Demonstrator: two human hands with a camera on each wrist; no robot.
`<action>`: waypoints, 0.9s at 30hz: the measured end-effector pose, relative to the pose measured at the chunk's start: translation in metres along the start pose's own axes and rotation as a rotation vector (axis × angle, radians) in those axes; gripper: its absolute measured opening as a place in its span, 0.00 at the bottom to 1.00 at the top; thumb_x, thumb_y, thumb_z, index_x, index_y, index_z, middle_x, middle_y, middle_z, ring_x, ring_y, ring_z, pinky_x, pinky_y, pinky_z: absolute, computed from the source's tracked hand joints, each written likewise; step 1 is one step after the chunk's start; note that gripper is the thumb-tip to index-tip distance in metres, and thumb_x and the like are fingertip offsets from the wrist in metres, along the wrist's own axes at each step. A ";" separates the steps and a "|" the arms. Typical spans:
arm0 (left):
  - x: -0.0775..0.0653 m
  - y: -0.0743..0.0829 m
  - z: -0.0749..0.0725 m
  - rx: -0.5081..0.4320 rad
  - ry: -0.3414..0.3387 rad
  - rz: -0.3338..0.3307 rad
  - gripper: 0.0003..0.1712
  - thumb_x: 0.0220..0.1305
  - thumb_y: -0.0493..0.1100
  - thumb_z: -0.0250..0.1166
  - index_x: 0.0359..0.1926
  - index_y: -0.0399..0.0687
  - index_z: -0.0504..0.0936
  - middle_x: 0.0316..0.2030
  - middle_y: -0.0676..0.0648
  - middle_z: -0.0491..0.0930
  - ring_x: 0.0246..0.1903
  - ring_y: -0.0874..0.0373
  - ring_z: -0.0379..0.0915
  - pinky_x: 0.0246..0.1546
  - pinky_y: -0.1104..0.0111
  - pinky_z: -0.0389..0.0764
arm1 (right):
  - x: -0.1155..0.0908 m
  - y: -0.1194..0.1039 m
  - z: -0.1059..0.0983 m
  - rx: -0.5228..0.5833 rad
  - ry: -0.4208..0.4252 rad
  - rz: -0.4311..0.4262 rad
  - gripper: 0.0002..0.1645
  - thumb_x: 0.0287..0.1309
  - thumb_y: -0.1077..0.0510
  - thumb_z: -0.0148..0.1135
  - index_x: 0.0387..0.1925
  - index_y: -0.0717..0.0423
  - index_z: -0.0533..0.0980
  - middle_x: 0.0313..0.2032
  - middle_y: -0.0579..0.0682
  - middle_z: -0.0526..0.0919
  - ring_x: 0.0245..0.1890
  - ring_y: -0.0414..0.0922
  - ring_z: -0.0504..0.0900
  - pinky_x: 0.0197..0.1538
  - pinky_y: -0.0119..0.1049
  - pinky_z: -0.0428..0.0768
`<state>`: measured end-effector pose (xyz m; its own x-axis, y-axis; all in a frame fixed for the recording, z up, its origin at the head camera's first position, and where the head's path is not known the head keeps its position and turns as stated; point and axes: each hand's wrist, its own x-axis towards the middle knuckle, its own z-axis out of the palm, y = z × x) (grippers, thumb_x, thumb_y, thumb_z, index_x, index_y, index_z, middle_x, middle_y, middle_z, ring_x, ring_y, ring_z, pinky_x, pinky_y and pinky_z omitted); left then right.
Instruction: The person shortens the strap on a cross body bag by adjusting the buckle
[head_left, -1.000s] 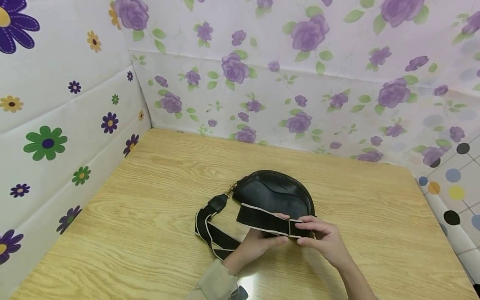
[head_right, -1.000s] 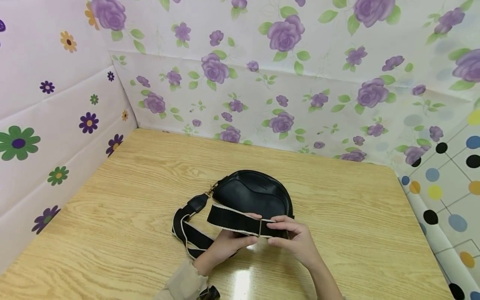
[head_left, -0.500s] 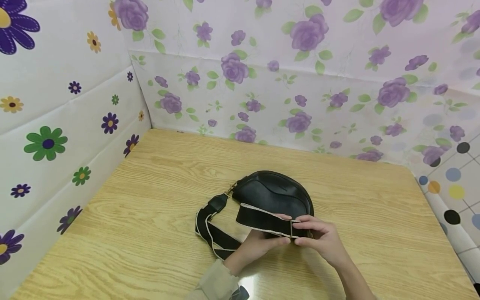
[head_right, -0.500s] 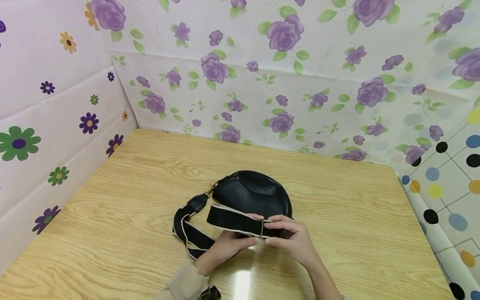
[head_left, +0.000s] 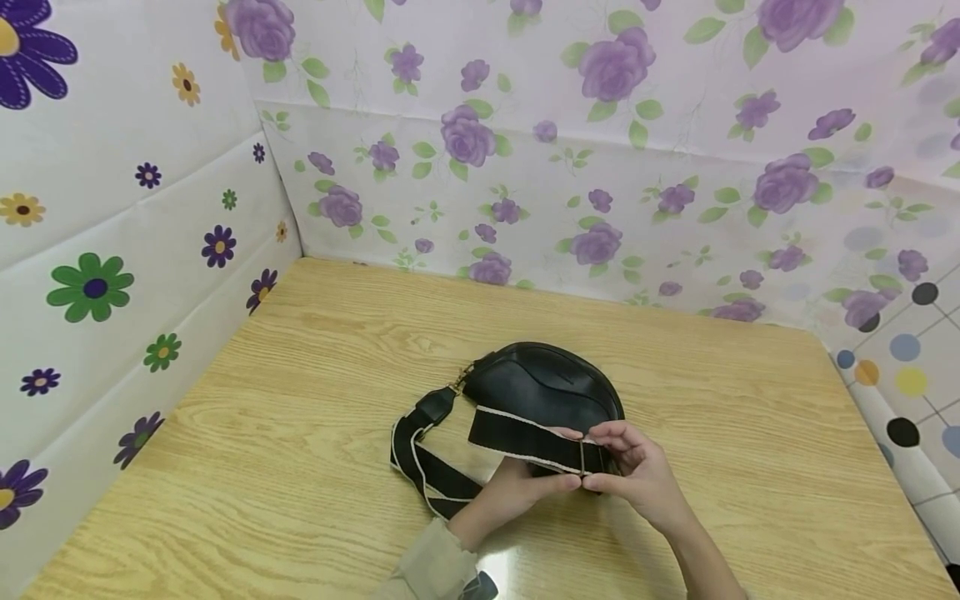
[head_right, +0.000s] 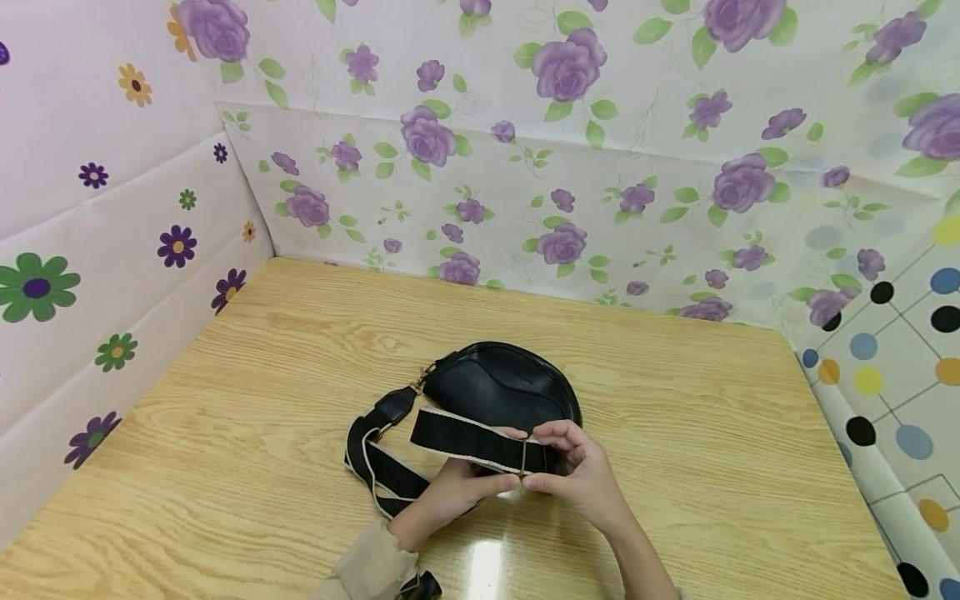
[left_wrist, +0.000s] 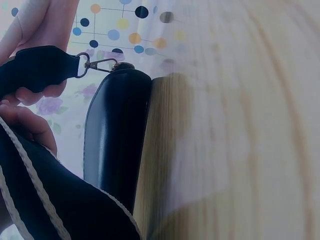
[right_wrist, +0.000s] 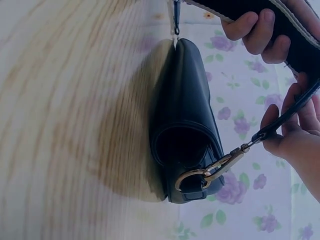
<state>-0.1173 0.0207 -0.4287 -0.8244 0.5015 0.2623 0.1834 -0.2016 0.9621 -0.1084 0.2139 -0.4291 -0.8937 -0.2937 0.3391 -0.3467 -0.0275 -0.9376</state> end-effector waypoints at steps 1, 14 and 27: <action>0.000 0.000 0.000 -0.002 0.001 0.005 0.25 0.52 0.29 0.64 0.53 0.32 0.69 0.51 0.38 0.71 0.50 0.60 0.66 0.52 0.66 0.66 | 0.000 0.000 0.000 0.000 -0.003 0.001 0.29 0.37 0.78 0.65 0.45 0.74 0.65 0.38 0.49 0.80 0.41 0.41 0.76 0.43 0.27 0.73; -0.002 -0.003 0.003 -0.021 0.003 0.088 0.24 0.55 0.32 0.62 0.53 0.30 0.68 0.50 0.34 0.70 0.49 0.62 0.67 0.51 0.67 0.68 | -0.002 0.004 -0.004 -0.028 -0.105 -0.020 0.33 0.40 0.76 0.65 0.51 0.72 0.64 0.49 0.50 0.72 0.49 0.41 0.71 0.51 0.27 0.69; 0.000 -0.004 0.002 -0.052 0.011 0.061 0.24 0.56 0.33 0.62 0.54 0.31 0.67 0.48 0.33 0.71 0.45 0.64 0.68 0.46 0.70 0.70 | -0.004 0.008 -0.008 -0.026 -0.063 -0.034 0.26 0.41 0.77 0.63 0.46 0.70 0.69 0.44 0.49 0.77 0.39 0.43 0.74 0.39 0.31 0.75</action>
<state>-0.1165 0.0232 -0.4323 -0.8185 0.4774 0.3195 0.2061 -0.2751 0.9391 -0.1096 0.2227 -0.4369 -0.8618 -0.3526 0.3646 -0.3847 -0.0139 -0.9229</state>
